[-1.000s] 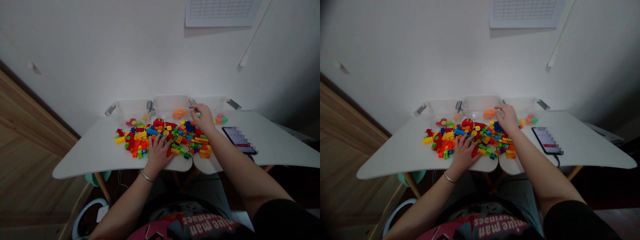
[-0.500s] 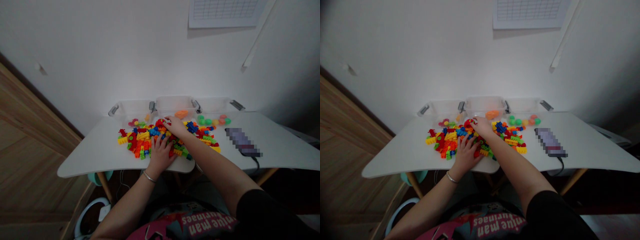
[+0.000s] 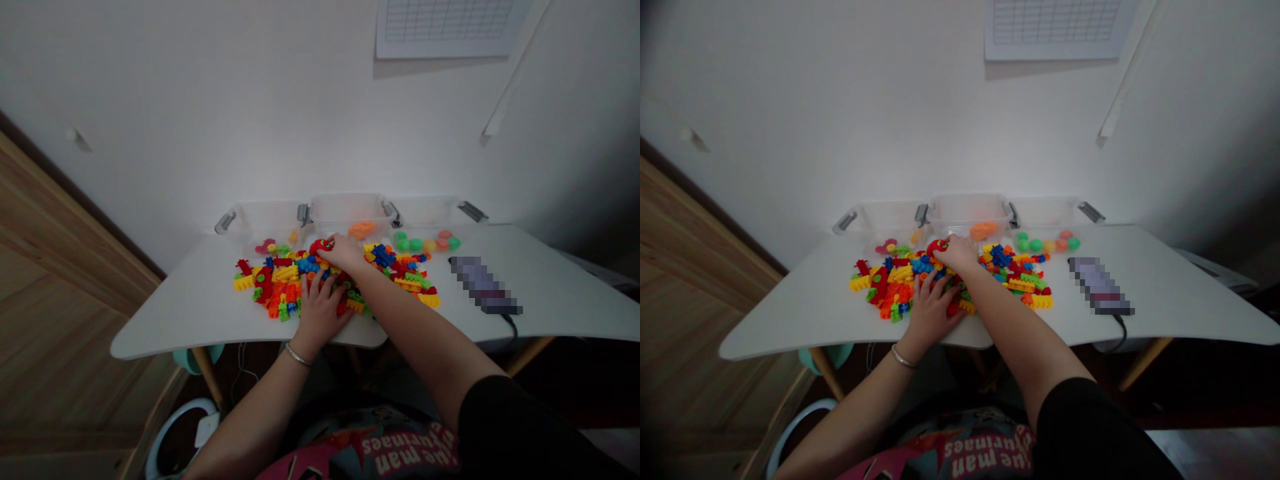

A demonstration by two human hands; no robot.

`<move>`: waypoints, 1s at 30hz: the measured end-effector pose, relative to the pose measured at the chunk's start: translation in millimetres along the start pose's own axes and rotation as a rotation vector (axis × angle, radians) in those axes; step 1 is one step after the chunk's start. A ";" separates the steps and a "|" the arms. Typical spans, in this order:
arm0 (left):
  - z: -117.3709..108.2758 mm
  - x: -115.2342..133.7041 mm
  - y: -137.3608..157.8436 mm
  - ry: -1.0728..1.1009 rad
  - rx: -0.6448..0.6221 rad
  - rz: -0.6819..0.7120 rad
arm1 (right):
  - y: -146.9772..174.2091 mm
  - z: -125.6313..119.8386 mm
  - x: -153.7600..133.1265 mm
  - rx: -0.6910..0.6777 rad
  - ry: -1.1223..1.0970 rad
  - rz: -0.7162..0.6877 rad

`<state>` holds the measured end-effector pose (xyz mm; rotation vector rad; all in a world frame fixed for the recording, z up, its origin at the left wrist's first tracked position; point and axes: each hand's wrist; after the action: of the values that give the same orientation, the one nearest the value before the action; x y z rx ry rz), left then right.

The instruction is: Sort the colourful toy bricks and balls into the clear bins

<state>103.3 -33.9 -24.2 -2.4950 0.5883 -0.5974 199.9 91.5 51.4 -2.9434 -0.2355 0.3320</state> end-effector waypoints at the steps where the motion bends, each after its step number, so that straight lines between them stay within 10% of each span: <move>1: 0.2 -0.3 0.0 0.001 0.000 0.000 | -0.4 0.5 0.1 -0.010 0.009 0.007; 8: 0.6 -1.0 -0.1 0.011 0.003 -0.003 | 1.3 3.3 4.1 0.014 -0.024 0.032; 21: -2.0 0.1 -2.2 0.008 -0.013 0.008 | 12.7 23.2 21.4 0.541 -0.561 -0.156; 30: 0.0 -1.9 -1.8 -0.001 -0.018 0.027 | 25.6 1.7 63.3 0.668 -0.541 -0.287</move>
<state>102.2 -31.4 -23.8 -2.5003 0.6289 -0.5830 264.0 77.8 32.0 -2.0840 -0.4932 0.9454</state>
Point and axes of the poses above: each hand's wrist, its own y-axis away from the middle knuckle, its own z-axis out of the palm, x = y × z, and after that the axes turned 13 degrees about y, right-handed
